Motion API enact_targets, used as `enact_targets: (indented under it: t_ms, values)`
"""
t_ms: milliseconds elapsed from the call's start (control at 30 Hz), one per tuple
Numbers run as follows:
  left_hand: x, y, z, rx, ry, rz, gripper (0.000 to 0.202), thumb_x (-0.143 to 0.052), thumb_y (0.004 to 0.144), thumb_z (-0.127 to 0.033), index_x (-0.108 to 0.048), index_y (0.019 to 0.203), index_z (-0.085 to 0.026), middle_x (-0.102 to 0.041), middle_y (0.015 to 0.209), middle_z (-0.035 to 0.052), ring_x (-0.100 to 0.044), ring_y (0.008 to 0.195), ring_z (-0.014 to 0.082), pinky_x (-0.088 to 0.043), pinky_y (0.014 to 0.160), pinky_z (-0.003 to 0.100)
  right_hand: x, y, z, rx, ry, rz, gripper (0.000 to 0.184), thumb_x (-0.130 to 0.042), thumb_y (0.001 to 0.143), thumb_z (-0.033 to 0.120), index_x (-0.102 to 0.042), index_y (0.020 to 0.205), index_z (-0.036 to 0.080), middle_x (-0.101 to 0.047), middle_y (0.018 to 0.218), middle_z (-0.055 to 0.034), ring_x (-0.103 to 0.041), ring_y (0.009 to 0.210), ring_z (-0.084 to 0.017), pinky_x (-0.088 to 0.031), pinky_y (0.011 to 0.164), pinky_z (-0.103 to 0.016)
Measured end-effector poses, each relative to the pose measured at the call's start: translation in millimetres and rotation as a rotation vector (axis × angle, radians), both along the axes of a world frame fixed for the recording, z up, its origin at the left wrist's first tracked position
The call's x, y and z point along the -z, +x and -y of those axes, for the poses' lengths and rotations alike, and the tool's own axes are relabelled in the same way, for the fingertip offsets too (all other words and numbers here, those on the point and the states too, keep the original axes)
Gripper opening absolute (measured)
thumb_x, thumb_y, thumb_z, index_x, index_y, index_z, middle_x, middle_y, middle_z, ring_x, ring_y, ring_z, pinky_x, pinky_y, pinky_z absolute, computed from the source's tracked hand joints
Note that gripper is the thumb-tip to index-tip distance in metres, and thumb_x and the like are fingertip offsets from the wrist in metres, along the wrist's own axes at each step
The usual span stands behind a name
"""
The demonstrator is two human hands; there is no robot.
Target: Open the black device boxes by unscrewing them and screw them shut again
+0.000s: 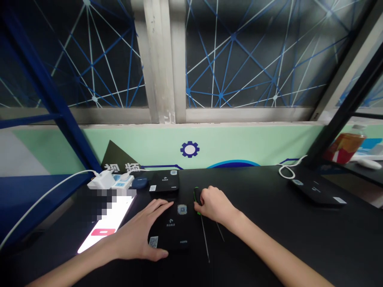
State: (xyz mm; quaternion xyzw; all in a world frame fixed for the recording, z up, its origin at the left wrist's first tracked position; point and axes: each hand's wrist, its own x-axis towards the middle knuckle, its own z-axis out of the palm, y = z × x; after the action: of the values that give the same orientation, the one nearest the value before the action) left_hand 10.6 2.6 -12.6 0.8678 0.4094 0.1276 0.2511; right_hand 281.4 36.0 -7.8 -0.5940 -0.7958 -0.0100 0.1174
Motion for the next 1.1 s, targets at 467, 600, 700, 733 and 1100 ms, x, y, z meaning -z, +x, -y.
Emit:
enact_targets:
  t_ms: [467,600,700,733,1100]
  values:
    - [-34.6,9.6,-14.1,0.039,-0.115,-0.268,0.122,-0.076,0.056,-0.071,-0.023,0.155,-0.022,-0.026,0.158,0.0120,-0.022,0.144,0.0405,-0.031,0.113,0.052,7.5,13.5,-15.9,-0.082,-0.025,-0.074,0.037,-0.063,0.079,0.033,-0.054,0.046,0.020,-0.050,0.044,-0.0002,-0.048,0.046,-0.013,-0.030,0.051,-0.025]
    - [-51.3,20.4,-19.3,0.064,-0.103,-0.369,0.120,-0.077,0.054,-0.068,-0.028,0.153,-0.022,-0.035,0.154,0.0153,-0.030,0.141,0.0429,-0.038,0.107,0.052,8.8,14.8,-15.8,-0.091,-0.025,-0.085,0.039,-0.062,0.082,0.036,-0.054,0.047,0.020,-0.053,0.046,-0.0002,-0.049,0.047,-0.013,-0.030,0.051,-0.025]
    - [-54.9,26.7,-19.9,0.059,-0.094,-0.414,0.117,-0.080,0.052,-0.063,-0.033,0.151,-0.022,-0.038,0.152,0.0163,-0.035,0.139,0.0428,-0.040,0.106,0.053,11.0,16.5,-14.2,-0.075,-0.010,-0.084,0.040,-0.060,0.084,0.038,-0.054,0.049,0.020,-0.056,0.050,-0.0009,-0.051,0.048,-0.014,-0.030,0.052,-0.025]
    - [-54.0,27.2,-19.8,0.045,-0.088,-0.411,0.116,-0.081,0.052,-0.063,-0.034,0.150,-0.022,-0.039,0.152,0.0164,-0.035,0.138,0.0430,-0.040,0.105,0.054,11.5,17.1,-13.3,-0.067,-0.006,-0.082,0.040,-0.060,0.084,0.039,-0.054,0.050,0.020,-0.057,0.051,-0.0009,-0.051,0.049,-0.014,-0.030,0.052,-0.025]
    - [-22.3,0.2,-5.6,-0.095,-0.120,-0.080,0.113,-0.077,0.061,-0.068,-0.024,0.154,-0.031,-0.024,0.160,0.0062,-0.030,0.142,0.0391,-0.034,0.113,0.052,8.3,18.9,-3.0,-0.041,-0.033,-0.183,0.040,-0.058,0.087,0.039,-0.050,0.053,0.021,-0.051,0.048,0.0024,-0.043,0.045,-0.012,-0.026,0.050,-0.024]
